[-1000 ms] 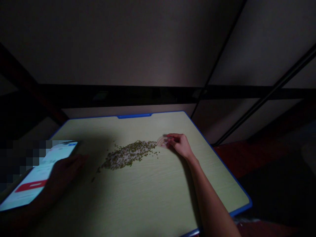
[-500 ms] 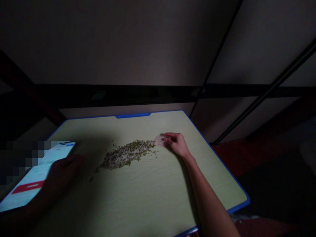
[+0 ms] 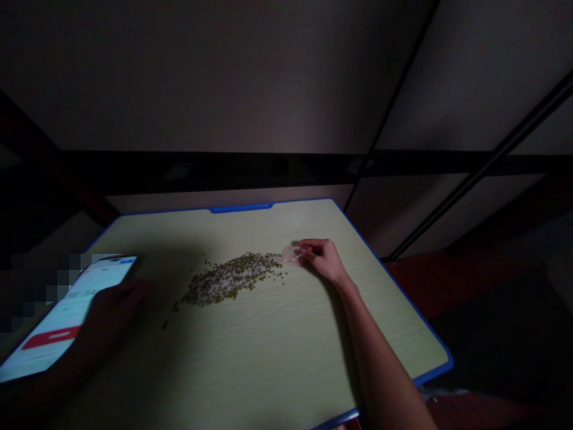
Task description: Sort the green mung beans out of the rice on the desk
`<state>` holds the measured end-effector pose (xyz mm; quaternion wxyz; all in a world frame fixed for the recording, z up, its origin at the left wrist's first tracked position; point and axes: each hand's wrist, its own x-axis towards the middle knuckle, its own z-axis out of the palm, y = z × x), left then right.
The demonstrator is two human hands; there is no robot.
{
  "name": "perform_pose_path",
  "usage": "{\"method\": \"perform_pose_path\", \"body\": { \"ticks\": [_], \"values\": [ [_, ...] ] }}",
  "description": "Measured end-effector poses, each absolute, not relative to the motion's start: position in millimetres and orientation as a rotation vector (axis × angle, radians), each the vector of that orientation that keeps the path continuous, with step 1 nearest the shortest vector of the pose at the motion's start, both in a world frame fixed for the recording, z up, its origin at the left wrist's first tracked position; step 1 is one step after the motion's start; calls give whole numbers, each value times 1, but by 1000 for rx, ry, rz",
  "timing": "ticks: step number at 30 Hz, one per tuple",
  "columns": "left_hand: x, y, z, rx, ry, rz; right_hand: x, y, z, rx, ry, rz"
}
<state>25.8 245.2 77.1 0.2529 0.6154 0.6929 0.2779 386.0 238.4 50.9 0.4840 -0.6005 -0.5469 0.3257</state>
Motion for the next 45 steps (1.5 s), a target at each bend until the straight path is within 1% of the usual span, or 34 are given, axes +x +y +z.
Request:
{"method": "perform_pose_path", "body": {
  "ticks": [7, 17, 32, 45],
  "values": [
    [25, 245, 76, 1560, 1874, 722, 385, 239, 50, -1462, -1300, 802],
    [25, 247, 75, 1578, 1888, 727, 382, 243, 47, -1460, -1296, 787],
    [16, 250, 63, 1579, 1867, 750, 389, 239, 53, -1449, -1477, 731],
    [18, 251, 67, 1582, 1867, 769, 388, 238, 56, -1439, -1543, 752]
  ]
}}
